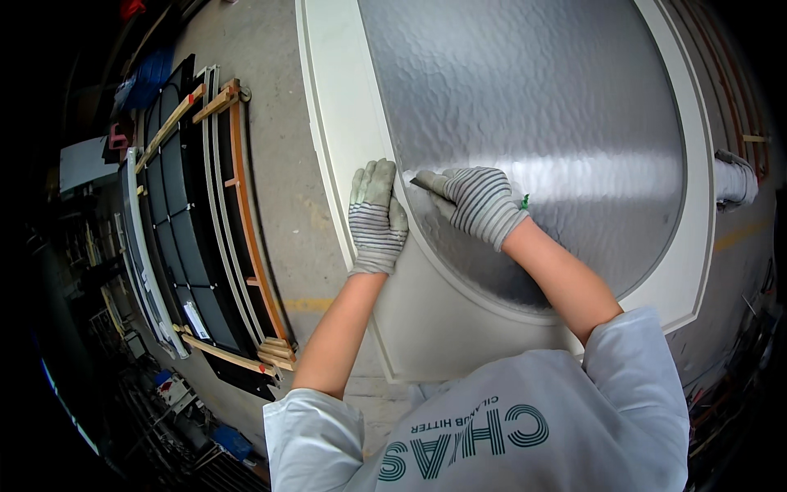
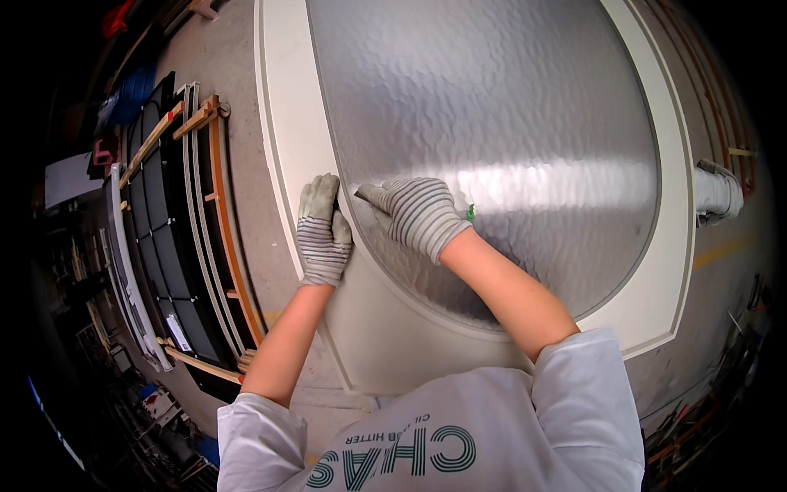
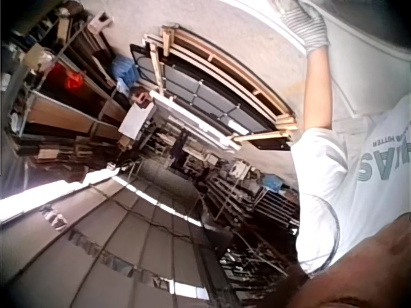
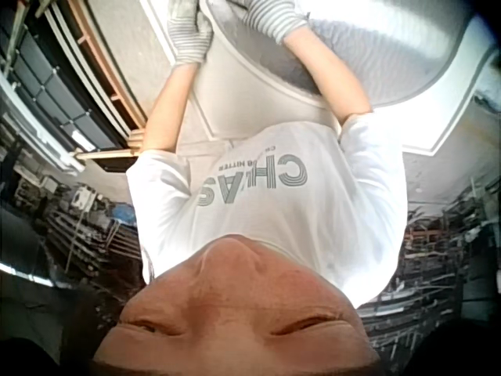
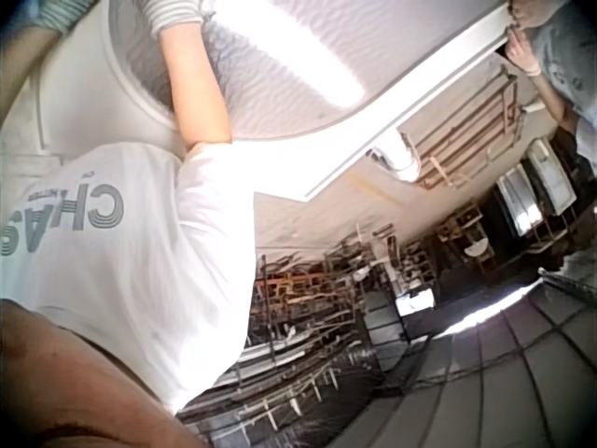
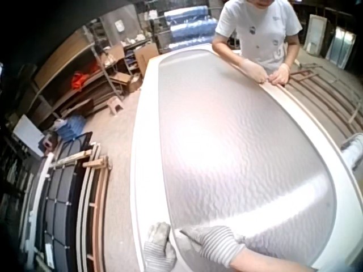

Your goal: The person uses a utility knife to trim excess protective film from the edge of a large, curved glass panel. They carefully follow the contour of the frame, removing the film strip by hand after cutting.

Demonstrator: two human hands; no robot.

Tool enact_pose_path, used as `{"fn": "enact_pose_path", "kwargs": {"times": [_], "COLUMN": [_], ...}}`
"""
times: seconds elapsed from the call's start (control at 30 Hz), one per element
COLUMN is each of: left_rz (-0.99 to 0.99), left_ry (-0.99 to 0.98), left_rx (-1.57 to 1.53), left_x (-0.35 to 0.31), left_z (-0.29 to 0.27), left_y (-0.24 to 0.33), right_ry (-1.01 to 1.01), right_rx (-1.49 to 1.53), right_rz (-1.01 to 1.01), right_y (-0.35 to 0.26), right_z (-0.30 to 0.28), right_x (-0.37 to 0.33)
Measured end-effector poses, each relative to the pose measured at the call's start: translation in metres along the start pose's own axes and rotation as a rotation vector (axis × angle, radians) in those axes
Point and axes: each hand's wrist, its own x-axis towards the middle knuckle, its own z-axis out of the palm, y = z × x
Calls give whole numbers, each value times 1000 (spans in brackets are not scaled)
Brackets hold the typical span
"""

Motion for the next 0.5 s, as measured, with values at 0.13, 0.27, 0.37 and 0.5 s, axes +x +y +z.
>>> {"fn": "enact_pose_path", "kwargs": {"times": [0.13, 0.27, 0.37, 0.5], "left_rz": [-5, 3, 4, 4], "left_ry": [0, 9, 22, 0], "left_rx": [2, 7, 11, 24], "left_x": [2, -2, 0, 2], "left_z": [-2, 1, 1, 0], "left_y": [3, -3, 0, 1], "right_ry": [-4, 71, -144, -36], "right_rx": [12, 99, -51, 94], "right_rz": [39, 79, 107, 145], "right_y": [-5, -4, -19, -14], "right_z": [-2, 0, -17, -7], "right_x": [0, -2, -4, -2]}}
